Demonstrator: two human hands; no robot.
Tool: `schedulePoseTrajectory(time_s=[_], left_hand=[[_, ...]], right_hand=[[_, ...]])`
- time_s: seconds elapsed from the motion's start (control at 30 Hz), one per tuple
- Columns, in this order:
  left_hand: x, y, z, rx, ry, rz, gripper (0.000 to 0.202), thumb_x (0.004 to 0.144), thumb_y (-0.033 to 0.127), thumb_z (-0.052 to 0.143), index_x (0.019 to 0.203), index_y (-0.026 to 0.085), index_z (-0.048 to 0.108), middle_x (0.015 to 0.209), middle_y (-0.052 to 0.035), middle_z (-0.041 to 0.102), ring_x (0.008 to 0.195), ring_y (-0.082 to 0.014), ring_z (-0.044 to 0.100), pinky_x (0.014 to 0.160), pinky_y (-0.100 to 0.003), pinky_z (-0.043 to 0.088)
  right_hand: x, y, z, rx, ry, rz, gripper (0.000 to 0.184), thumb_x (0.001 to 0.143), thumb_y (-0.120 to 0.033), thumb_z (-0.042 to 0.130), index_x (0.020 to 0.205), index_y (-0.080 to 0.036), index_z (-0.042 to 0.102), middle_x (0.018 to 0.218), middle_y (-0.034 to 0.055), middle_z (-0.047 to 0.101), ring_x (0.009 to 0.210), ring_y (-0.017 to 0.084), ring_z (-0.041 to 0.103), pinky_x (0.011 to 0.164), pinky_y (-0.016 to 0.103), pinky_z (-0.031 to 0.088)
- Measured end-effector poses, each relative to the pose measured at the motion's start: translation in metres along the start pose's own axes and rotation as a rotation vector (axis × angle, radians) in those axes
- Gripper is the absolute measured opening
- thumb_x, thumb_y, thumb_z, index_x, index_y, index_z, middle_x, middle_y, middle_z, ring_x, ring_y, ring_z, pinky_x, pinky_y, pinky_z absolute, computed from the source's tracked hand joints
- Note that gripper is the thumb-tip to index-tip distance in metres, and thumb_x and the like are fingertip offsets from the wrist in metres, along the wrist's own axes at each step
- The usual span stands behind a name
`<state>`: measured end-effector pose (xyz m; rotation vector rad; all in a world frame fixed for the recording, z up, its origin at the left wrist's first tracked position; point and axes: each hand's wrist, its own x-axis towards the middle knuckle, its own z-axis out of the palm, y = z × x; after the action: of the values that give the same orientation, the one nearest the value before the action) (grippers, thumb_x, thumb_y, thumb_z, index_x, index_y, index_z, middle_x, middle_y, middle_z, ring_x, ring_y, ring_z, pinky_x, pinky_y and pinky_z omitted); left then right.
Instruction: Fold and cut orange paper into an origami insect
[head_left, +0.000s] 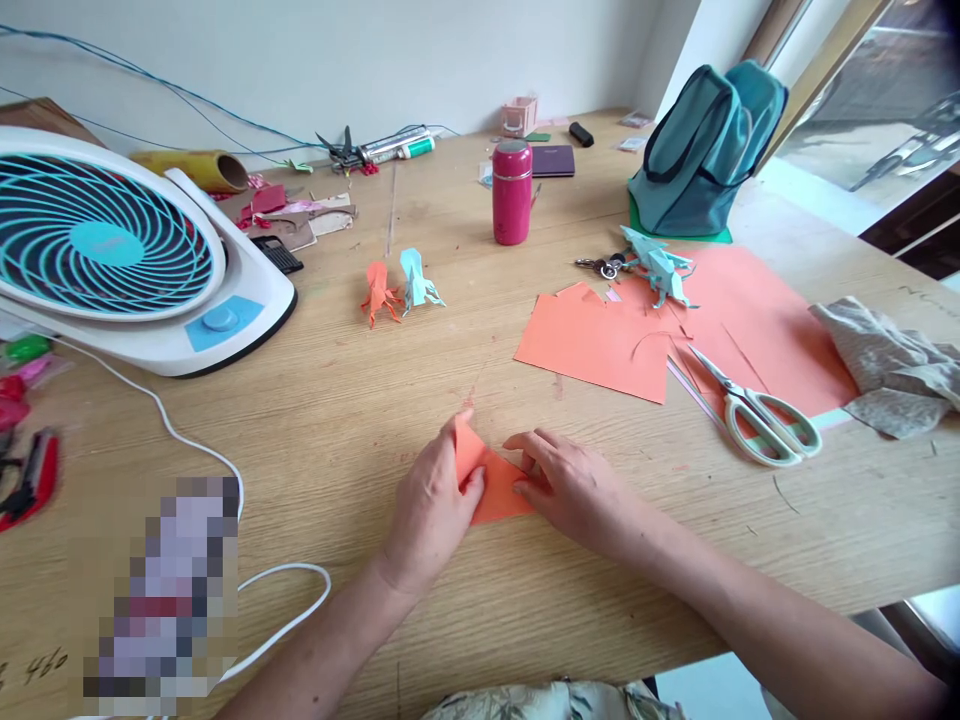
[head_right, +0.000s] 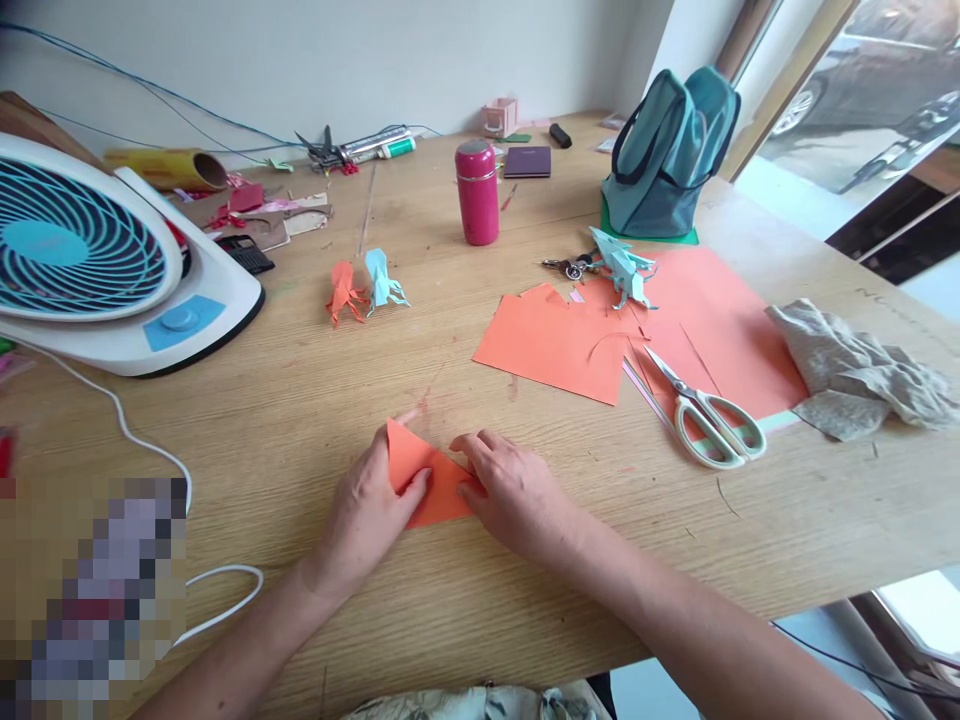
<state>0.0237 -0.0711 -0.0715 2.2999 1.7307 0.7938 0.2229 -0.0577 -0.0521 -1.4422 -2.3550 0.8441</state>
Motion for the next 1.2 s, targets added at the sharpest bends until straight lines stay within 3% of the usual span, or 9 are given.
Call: schedulePoseTrajectory(time_s=[0.1,0.17,0.23,0.3,0.37,0.67,0.83,1.0,1.2], left_hand=[[0.003,-0.002,-0.015,0.101,0.095,-0.078,0.101,0.081,0.022,0.074,0.158,0.01,0.01,0.148,-0.0255,0.047,0.133,-0.0371,0.051,0.104,-0.05,0.049],[0.005,-0.003,-0.026,0.255,0.189,-0.004,0.095,0.084,0.028,0.072,0.158,0.009,0.015,0.153,-0.0292,0.039,0.142,-0.0432,0.039,0.109,-0.059,0.041],[0.004,-0.006,-0.034,0.337,0.098,0.208,0.067,0.091,0.024,0.065,0.152,0.019,0.037,0.156,-0.0206,0.041,0.147,-0.0421,0.031,0.113,-0.062,0.034],[0.001,-0.01,-0.033,0.286,-0.098,0.462,0.047,0.096,0.019,0.055,0.143,0.02,0.051,0.149,-0.0137,0.054,0.144,-0.0333,0.041,0.115,-0.053,0.037],[-0.003,-0.015,-0.027,0.238,-0.222,0.541,0.037,0.099,0.02,0.05,0.135,0.017,0.059,0.141,-0.0125,0.062,0.138,-0.0294,0.05,0.114,-0.05,0.04],[-0.024,-0.002,-0.011,0.344,-0.347,0.344,0.06,0.094,0.039,0.06,0.145,0.01,0.049,0.154,-0.0152,0.047,0.125,-0.0306,0.054,0.107,-0.046,0.048],[-0.027,0.01,-0.01,0.374,-0.343,0.297,0.066,0.092,0.044,0.062,0.145,0.006,0.049,0.149,-0.0165,0.052,0.117,-0.0299,0.054,0.104,-0.044,0.048],[-0.027,0.007,-0.01,0.386,-0.321,0.373,0.056,0.097,0.037,0.057,0.144,0.006,0.051,0.147,-0.0142,0.055,0.113,-0.0286,0.055,0.104,-0.042,0.047],[-0.033,0.0,-0.012,0.314,-0.355,0.357,0.052,0.1,0.033,0.049,0.149,0.014,0.046,0.158,-0.0078,0.044,0.136,-0.0306,0.043,0.11,-0.046,0.041]], right_hand=[[0.0,-0.001,0.0,-0.061,0.004,-0.039,0.031,0.088,-0.01,0.056,0.117,-0.019,0.06,0.1,0.0061,0.065,0.092,0.02,0.062,0.078,0.031,0.047],[0.001,0.0,0.002,-0.088,0.012,-0.063,0.028,0.089,-0.009,0.055,0.114,-0.019,0.061,0.1,0.0066,0.064,0.094,0.021,0.063,0.079,0.031,0.047],[0.001,0.0,0.004,-0.096,0.019,-0.081,0.024,0.089,-0.009,0.056,0.111,-0.018,0.062,0.1,0.007,0.064,0.095,0.021,0.063,0.08,0.031,0.048],[0.002,0.001,0.005,-0.091,0.025,-0.09,0.022,0.089,-0.01,0.057,0.109,-0.017,0.063,0.1,0.0074,0.064,0.095,0.022,0.063,0.081,0.032,0.049],[0.002,0.003,0.004,-0.079,0.037,-0.094,0.022,0.089,-0.011,0.059,0.11,-0.017,0.064,0.101,0.0078,0.064,0.096,0.022,0.064,0.081,0.032,0.049],[0.001,0.028,-0.023,0.003,0.264,0.019,0.018,0.096,-0.022,0.054,0.113,-0.021,0.061,0.106,0.0059,0.068,0.085,0.017,0.068,0.073,0.03,0.049],[-0.002,0.031,-0.023,-0.061,0.182,0.082,0.018,0.099,-0.033,0.051,0.106,-0.022,0.062,0.103,0.0062,0.068,0.085,0.019,0.067,0.07,0.03,0.048],[0.002,0.031,-0.011,-0.173,0.176,0.087,0.026,0.098,-0.042,0.051,0.111,-0.021,0.06,0.105,0.0096,0.061,0.088,0.022,0.065,0.072,0.032,0.049],[0.006,0.032,-0.01,-0.16,0.174,0.109,0.017,0.088,-0.034,0.062,0.083,-0.022,0.052,0.09,0.0039,0.058,0.079,0.019,0.058,0.067,0.029,0.043]])
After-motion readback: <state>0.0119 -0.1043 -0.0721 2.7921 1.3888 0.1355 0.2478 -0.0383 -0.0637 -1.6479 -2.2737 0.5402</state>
